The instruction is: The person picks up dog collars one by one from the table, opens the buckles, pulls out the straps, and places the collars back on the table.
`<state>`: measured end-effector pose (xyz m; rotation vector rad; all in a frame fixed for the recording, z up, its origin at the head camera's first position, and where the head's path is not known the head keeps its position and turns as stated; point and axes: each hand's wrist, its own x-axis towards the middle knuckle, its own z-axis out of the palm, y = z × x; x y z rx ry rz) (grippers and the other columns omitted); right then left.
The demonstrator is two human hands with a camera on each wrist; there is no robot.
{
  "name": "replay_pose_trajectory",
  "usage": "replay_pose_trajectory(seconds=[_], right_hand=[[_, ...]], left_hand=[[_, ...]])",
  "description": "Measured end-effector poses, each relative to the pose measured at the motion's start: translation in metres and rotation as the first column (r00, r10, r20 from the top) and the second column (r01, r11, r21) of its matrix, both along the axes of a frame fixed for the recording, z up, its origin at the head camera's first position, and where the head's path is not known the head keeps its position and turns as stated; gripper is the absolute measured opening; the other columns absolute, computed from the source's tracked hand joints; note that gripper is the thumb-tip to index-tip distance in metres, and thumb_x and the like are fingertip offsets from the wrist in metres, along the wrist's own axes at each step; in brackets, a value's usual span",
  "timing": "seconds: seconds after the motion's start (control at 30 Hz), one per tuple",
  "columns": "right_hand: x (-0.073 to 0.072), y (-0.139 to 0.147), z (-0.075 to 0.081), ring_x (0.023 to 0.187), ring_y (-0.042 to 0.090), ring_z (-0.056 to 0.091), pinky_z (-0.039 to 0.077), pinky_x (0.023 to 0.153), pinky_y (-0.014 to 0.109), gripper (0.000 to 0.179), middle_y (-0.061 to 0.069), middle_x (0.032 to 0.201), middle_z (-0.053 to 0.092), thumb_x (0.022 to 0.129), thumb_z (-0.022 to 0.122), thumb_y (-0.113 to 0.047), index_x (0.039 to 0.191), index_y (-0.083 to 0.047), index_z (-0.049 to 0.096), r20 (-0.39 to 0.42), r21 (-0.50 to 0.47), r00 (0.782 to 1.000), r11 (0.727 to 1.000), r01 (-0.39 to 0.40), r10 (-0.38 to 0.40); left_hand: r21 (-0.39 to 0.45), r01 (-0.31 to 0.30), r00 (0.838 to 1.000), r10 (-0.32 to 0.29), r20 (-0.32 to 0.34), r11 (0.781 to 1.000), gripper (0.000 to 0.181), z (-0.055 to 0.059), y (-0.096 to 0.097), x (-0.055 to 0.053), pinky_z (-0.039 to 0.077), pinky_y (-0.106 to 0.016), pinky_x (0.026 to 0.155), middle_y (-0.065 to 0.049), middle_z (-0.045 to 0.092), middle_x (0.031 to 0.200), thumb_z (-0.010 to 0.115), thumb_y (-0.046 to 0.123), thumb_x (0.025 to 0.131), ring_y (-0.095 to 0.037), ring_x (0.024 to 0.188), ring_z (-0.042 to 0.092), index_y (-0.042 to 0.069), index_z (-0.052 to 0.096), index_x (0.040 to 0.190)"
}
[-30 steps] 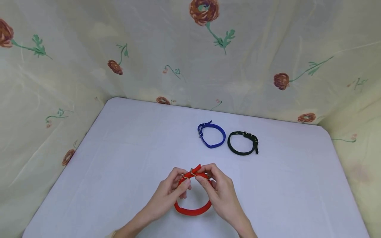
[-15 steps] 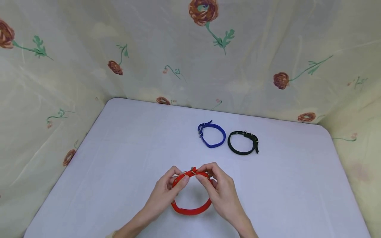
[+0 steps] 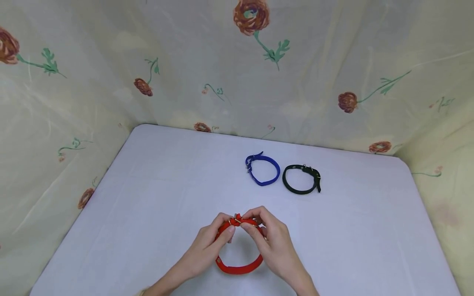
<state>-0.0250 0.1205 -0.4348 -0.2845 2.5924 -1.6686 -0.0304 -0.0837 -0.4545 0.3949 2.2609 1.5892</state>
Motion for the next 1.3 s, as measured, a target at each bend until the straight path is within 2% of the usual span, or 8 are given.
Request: replay_pose_trajectory(seconds=[0.2, 0.37, 0.5, 0.67, 0.83, 1.07, 1.2, 1.3], right_hand=[[-0.0001, 0.0007, -0.0011, 0.097, 0.010, 0.068, 0.062, 0.079, 0.021, 0.021, -0.006, 0.110, 0.076, 0.101, 0.075, -0.016, 0.120, -0.019, 0.069, -0.031, -0.007, 1.000, 1.000, -0.002, 0.001], [-0.0008, 0.0019, -0.0007, 0.096, 0.011, 0.069, 0.062, 0.082, 0.020, 0.022, -0.002, 0.109, 0.076, 0.100, 0.076, -0.012, 0.120, -0.019, 0.068, -0.031, -0.045, 0.999, 0.999, 0.014, -0.016], [-0.0008, 0.0034, -0.0005, 0.096, 0.010, 0.070, 0.062, 0.082, 0.020, 0.020, -0.004, 0.110, 0.077, 0.100, 0.075, -0.014, 0.119, -0.018, 0.068, -0.033, -0.048, 0.999, 0.999, 0.002, -0.003], [-0.0002, 0.0043, -0.0014, 0.095, 0.009, 0.069, 0.063, 0.080, 0.021, 0.019, -0.005, 0.111, 0.078, 0.101, 0.075, -0.016, 0.119, -0.019, 0.068, -0.050, -0.033, 0.999, 0.999, -0.007, 0.005], [0.0001, 0.0044, -0.0010, 0.096, 0.009, 0.069, 0.063, 0.080, 0.021, 0.018, -0.006, 0.111, 0.078, 0.101, 0.074, -0.018, 0.119, -0.020, 0.068, -0.044, -0.028, 0.999, 1.000, -0.014, 0.012], [0.0003, 0.0044, -0.0023, 0.094, 0.007, 0.068, 0.061, 0.078, 0.021, 0.018, -0.003, 0.111, 0.079, 0.103, 0.072, -0.022, 0.121, -0.021, 0.066, -0.037, -0.024, 0.999, 0.999, -0.038, 0.037], [0.0004, 0.0030, -0.0044, 0.095, 0.009, 0.069, 0.061, 0.080, 0.020, 0.019, 0.003, 0.113, 0.079, 0.106, 0.069, -0.022, 0.123, -0.018, 0.063, -0.031, -0.039, 0.999, 0.998, -0.040, 0.039], [-0.0002, 0.0021, -0.0044, 0.101, 0.014, 0.073, 0.062, 0.086, 0.020, 0.022, 0.007, 0.118, 0.077, 0.107, 0.067, -0.020, 0.127, -0.013, 0.059, -0.021, -0.075, 1.000, 0.997, 0.006, -0.007]], left_hand=[[-0.016, -0.081, 0.996, 0.081, 0.020, 0.997, 0.018, -0.0008, 0.0014, 0.0005, 0.033, -0.020, 0.061, 0.003, 0.044, 0.072, 0.059, 0.036, 0.111, -0.004, 0.066, 0.040, 0.019, 0.061, 0.115], [-0.020, -0.171, 0.983, 0.172, 0.070, 0.985, 0.025, -0.0013, 0.0018, -0.0012, 0.032, -0.021, 0.057, 0.003, 0.046, 0.071, 0.067, 0.040, 0.106, -0.006, 0.065, 0.041, 0.017, 0.061, 0.101], [-0.016, -0.139, 0.986, 0.140, 0.090, 0.990, 0.024, -0.0020, 0.0013, -0.0017, 0.035, -0.020, 0.057, 0.001, 0.051, 0.072, 0.066, 0.039, 0.107, -0.007, 0.065, 0.045, 0.016, 0.061, 0.102], [0.001, -0.084, 0.996, 0.083, 0.043, 0.997, 0.020, -0.0024, 0.0012, -0.0008, 0.039, -0.020, 0.059, -0.009, 0.061, 0.080, 0.061, 0.038, 0.110, -0.004, 0.066, 0.047, 0.018, 0.063, 0.114], [0.036, -0.070, 0.997, 0.069, 0.027, 0.997, 0.019, -0.0011, 0.0006, 0.0000, 0.040, -0.020, 0.061, -0.015, 0.061, 0.084, 0.057, 0.034, 0.112, -0.004, 0.068, 0.046, 0.017, 0.063, 0.119], [-0.024, -0.145, 0.988, 0.146, 0.052, 0.989, 0.021, -0.0032, 0.0012, -0.0019, 0.033, -0.021, 0.059, 0.004, 0.043, 0.068, 0.062, 0.042, 0.109, -0.006, 0.064, 0.040, 0.022, 0.066, 0.113], [-0.048, -0.187, 0.977, 0.191, 0.097, 0.981, 0.023, -0.0032, 0.0018, -0.0043, 0.028, -0.022, 0.056, 0.006, 0.035, 0.062, 0.067, 0.048, 0.105, -0.008, 0.058, 0.033, 0.025, 0.066, 0.105], [-0.033, -0.219, 0.963, 0.222, 0.156, 0.975, 0.028, -0.0025, 0.0002, -0.0057, 0.028, -0.022, 0.054, 0.005, 0.033, 0.059, 0.070, 0.050, 0.103, -0.011, 0.054, 0.031, 0.022, 0.064, 0.103]])
